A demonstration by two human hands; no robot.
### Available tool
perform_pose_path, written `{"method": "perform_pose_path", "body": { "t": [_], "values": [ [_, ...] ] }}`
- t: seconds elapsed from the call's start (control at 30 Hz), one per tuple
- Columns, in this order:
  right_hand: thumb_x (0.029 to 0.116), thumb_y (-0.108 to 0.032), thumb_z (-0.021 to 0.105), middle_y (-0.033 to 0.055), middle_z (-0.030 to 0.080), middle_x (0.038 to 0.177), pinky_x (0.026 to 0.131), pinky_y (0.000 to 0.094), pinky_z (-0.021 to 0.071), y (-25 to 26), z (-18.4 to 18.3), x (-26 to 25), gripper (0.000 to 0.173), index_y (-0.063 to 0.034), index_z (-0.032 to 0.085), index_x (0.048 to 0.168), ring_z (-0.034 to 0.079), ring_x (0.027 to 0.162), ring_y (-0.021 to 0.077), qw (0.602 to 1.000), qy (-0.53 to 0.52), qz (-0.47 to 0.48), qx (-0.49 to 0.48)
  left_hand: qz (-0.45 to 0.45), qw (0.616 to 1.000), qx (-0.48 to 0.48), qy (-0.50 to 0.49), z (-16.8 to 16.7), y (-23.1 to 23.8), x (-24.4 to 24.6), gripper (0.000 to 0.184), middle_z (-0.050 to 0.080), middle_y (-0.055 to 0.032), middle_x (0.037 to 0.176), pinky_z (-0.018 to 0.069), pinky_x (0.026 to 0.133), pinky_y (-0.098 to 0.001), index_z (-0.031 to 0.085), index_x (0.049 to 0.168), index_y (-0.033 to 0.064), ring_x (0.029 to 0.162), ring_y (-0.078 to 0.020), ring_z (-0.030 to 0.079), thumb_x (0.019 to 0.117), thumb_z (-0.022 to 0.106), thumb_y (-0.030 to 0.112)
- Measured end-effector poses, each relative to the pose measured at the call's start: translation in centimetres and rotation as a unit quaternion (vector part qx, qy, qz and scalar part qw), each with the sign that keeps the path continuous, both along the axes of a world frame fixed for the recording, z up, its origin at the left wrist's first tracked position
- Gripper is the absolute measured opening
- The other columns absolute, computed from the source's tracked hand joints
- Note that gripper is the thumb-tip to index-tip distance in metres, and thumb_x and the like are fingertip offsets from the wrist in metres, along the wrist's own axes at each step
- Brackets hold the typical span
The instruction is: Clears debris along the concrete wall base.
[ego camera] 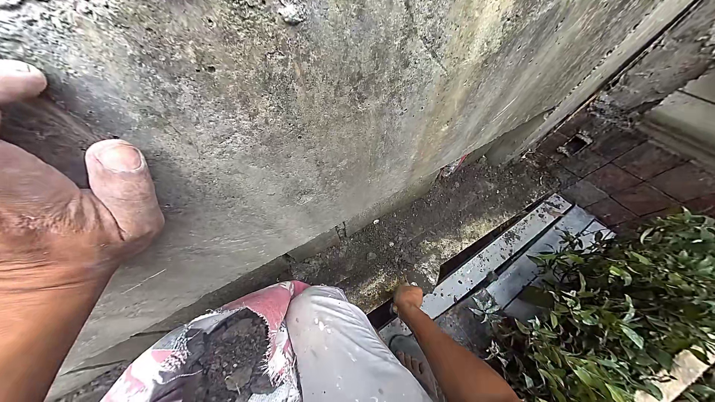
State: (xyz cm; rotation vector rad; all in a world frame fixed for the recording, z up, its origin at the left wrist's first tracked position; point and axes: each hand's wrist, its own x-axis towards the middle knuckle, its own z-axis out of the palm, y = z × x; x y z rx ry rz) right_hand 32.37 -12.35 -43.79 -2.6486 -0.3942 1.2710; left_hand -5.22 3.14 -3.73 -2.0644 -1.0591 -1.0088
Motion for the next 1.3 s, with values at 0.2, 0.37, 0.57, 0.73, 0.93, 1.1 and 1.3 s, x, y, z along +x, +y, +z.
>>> {"method": "perform_pose_path", "body": {
  "t": [0.2,0.37,0.57,0.73,0.93,1.1,1.3],
  "values": [
    [0.1069,-0.032,0.047,0.0248,0.068,0.124,0.1,0.0529,0.0532,6.4,1.3,-5.5,0.042,0.003,0.069,0.113,0.065,0.12,0.0358,0.995,0.026,-0.067,0.07,0.065,0.997,-0.049,-0.016,-0.8,0.3,-0.5,0.062,0.062,-0.0153,0.134,0.0507,0.104,-0.0458,0.045,0.147,0.0107,0.125,-0.026,0.061,0.101,0.043,0.052],
    [0.109,-0.033,0.044,0.0263,0.069,0.119,0.095,0.0527,0.0557,7.2,1.2,-7.0,0.044,0.005,0.065,0.117,0.068,0.114,0.0366,0.99,0.019,-0.068,0.12,0.071,0.997,-0.014,-0.002,-1.5,1.0,-1.6,0.061,0.063,-0.0153,0.131,0.0512,0.101,-0.0467,0.049,0.144,0.0096,0.122,-0.0278,0.063,0.1006,0.043,0.052],
    [0.1052,-0.028,0.053,0.0273,0.066,0.114,0.087,0.056,0.0556,7.2,0.5,-7.0,0.036,0.0043,0.064,0.116,0.068,0.103,0.0385,0.981,0.053,-0.111,0.148,0.087,0.996,0.031,0.013,0.1,-0.2,0.8,0.061,0.064,-0.0159,0.13,0.0502,0.1,-0.0469,0.051,0.143,0.0112,0.119,-0.0291,0.064,0.1013,0.042,0.055],
    [0.1084,-0.037,0.05,0.0206,0.066,0.086,0.063,0.0482,0.0592,4.7,-0.2,-3.7,0.042,0.0037,0.062,0.109,0.068,0.067,0.03,0.968,0.076,-0.104,0.217,0.108,0.99,0.087,0.013,1.1,-1.0,2.4,0.059,0.064,-0.0172,0.129,0.0498,0.097,-0.0487,0.057,0.139,0.0161,0.117,-0.0312,0.064,0.1003,0.042,0.059],
    [0.1088,-0.042,0.049,0.0092,0.057,0.066,0.048,0.0394,0.0536,3.7,2.9,-0.2,0.045,0.0001,0.059,0.098,0.056,0.049,0.0201,0.955,0.129,-0.06,0.26,0.106,0.984,0.144,0.021,2.7,-2.4,4.5,0.053,0.061,-0.0182,0.126,0.0366,0.096,-0.0564,0.059,0.135,0.0209,0.112,-0.0401,0.056,0.1003,0.043,0.058],
    [0.1103,-0.041,0.045,0.0032,0.052,0.058,0.041,0.0351,0.0482,1.0,7.1,2.0,0.044,-0.0034,0.059,0.093,0.05,0.042,0.0159,0.948,0.168,0.032,0.268,0.083,0.975,0.205,0.018,3.0,-2.3,5.3,0.048,0.062,-0.0158,0.127,0.0325,0.1,-0.0525,0.063,0.127,0.0201,0.115,-0.0377,0.054,0.0995,0.045,0.055],
    [0.1098,-0.038,0.049,0.0016,0.052,0.062,0.036,0.0324,0.0468,-3.9,17.2,3.5,0.032,-0.0075,0.056,0.112,0.046,0.04,0.0131,0.952,0.2,0.138,0.186,0.102,0.968,0.229,0.018,2.9,-2.2,5.7,0.046,0.07,-0.0097,0.119,0.035,0.099,-0.0473,0.071,0.124,0.023,0.108,-0.0311,0.06,0.0986,0.046,0.051]
  ]
}}
